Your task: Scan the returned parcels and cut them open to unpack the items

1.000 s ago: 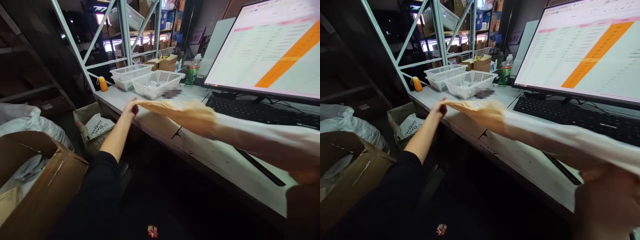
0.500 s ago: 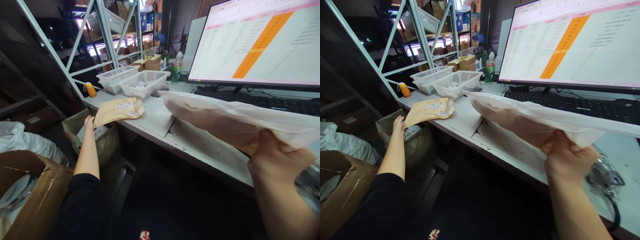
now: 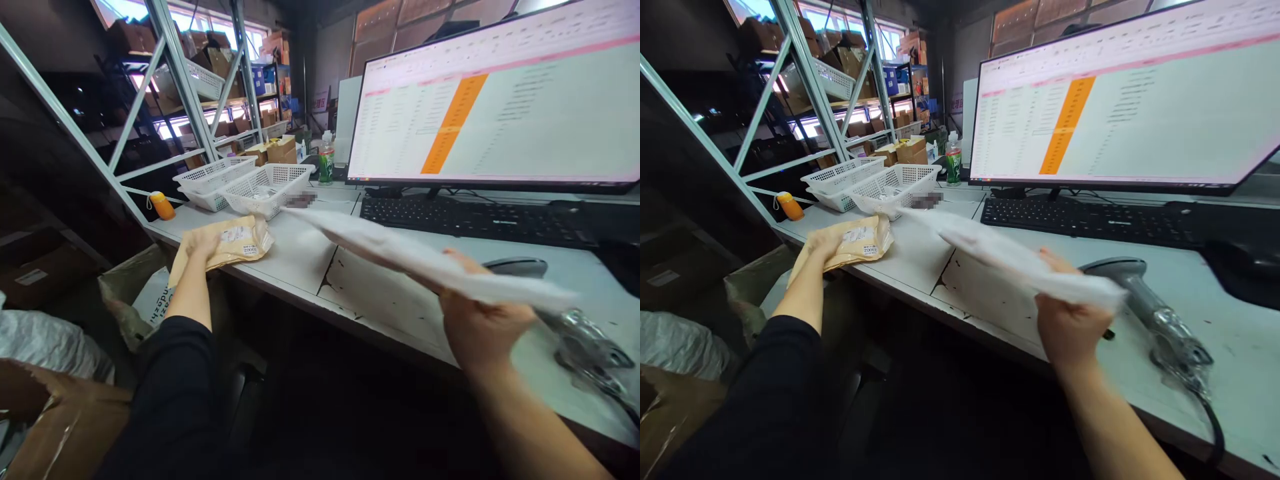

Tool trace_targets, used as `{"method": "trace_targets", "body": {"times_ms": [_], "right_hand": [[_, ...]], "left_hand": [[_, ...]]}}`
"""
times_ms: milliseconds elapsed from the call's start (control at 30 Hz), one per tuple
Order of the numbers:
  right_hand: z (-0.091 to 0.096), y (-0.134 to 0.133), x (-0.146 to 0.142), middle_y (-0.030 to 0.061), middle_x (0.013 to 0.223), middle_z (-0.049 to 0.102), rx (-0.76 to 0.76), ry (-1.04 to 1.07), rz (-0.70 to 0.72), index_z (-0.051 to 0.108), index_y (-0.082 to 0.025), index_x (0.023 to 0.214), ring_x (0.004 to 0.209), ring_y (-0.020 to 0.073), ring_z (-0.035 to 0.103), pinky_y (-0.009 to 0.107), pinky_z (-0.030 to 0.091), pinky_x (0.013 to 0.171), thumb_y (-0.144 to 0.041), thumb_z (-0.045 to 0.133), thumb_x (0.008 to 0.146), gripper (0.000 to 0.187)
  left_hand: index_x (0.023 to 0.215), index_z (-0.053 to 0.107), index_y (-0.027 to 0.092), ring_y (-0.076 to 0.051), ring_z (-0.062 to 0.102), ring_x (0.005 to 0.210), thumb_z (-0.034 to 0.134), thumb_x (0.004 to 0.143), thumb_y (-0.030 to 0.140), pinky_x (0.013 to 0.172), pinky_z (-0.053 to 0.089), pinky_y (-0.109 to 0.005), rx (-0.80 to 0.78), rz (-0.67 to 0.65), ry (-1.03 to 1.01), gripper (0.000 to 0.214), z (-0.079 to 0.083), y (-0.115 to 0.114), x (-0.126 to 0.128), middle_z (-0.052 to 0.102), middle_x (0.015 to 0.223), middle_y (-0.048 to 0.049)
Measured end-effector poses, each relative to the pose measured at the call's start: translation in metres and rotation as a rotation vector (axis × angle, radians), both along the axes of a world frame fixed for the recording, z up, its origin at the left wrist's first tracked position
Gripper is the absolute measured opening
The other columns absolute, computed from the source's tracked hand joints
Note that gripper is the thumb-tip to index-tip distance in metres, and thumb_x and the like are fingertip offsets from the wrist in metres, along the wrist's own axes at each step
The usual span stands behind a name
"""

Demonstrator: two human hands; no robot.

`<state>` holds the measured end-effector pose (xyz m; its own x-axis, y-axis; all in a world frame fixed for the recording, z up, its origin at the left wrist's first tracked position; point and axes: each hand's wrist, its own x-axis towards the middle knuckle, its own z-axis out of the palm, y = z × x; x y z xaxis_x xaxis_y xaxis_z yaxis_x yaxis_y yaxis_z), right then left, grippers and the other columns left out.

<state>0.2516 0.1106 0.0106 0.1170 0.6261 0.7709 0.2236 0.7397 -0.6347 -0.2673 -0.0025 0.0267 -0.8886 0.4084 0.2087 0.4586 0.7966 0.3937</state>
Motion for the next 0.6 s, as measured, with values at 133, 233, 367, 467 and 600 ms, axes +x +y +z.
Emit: {"method": "trace_targets", "body": {"times_ms": [133,233,367,467,600], "right_hand": [[-0.022,-0.012,-0.002,0.0057,0.127,0.067,0.259,-0.629,0.191,0.072,-0.023,0.117,0.120,0.0256,0.063,0.042,0.051,0.105,-0.007,0.047,0.082,0.046],[-0.037,-0.008,-0.006,0.0023,0.130,0.066,0.249,-0.863,0.153,0.070,-0.027,0.122,0.124,0.0269,0.059,0.044,0.056,0.099,0.000,0.042,0.077,0.060],[-0.044,0.000,-0.005,0.0015,0.133,0.064,0.191,-0.878,0.142,0.067,-0.028,0.127,0.126,0.0263,0.058,0.047,0.055,0.102,0.001,0.041,0.073,0.067],[-0.044,0.002,0.000,0.0017,0.134,0.063,0.178,-0.874,0.170,0.065,-0.029,0.130,0.127,0.0267,0.057,0.049,0.051,0.107,0.000,0.041,0.072,0.069],[-0.039,0.002,0.003,0.0026,0.132,0.064,0.209,-0.880,0.178,0.066,-0.028,0.128,0.123,0.0295,0.060,0.047,0.055,0.103,-0.001,0.043,0.071,0.067]], "left_hand": [[0.138,0.056,0.024,-0.042,0.029,0.143,0.055,0.085,0.058,0.116,0.017,-0.064,-0.086,-0.225,-0.073,0.063,-0.024,0.000,-0.002,0.042,0.152,-0.0151],[0.137,0.057,0.025,-0.036,0.032,0.144,0.048,0.092,0.049,0.118,0.017,-0.060,-0.073,-0.422,-0.070,0.052,-0.027,-0.007,0.007,0.045,0.150,-0.0128],[0.147,0.045,0.027,-0.027,0.035,0.144,0.060,0.086,0.040,0.120,0.022,-0.044,0.011,-0.695,-0.074,0.065,-0.039,-0.021,0.037,0.041,0.154,-0.0069],[0.142,0.053,0.028,-0.030,0.036,0.143,0.073,0.068,0.021,0.121,0.022,-0.043,0.075,-0.739,-0.080,0.077,-0.049,-0.044,0.042,0.043,0.152,-0.0051],[0.115,0.071,0.022,-0.032,0.047,0.134,0.063,0.075,0.011,0.115,0.033,-0.045,0.203,-0.503,-0.054,0.042,-0.040,-0.095,0.004,0.061,0.133,-0.0098]]}}
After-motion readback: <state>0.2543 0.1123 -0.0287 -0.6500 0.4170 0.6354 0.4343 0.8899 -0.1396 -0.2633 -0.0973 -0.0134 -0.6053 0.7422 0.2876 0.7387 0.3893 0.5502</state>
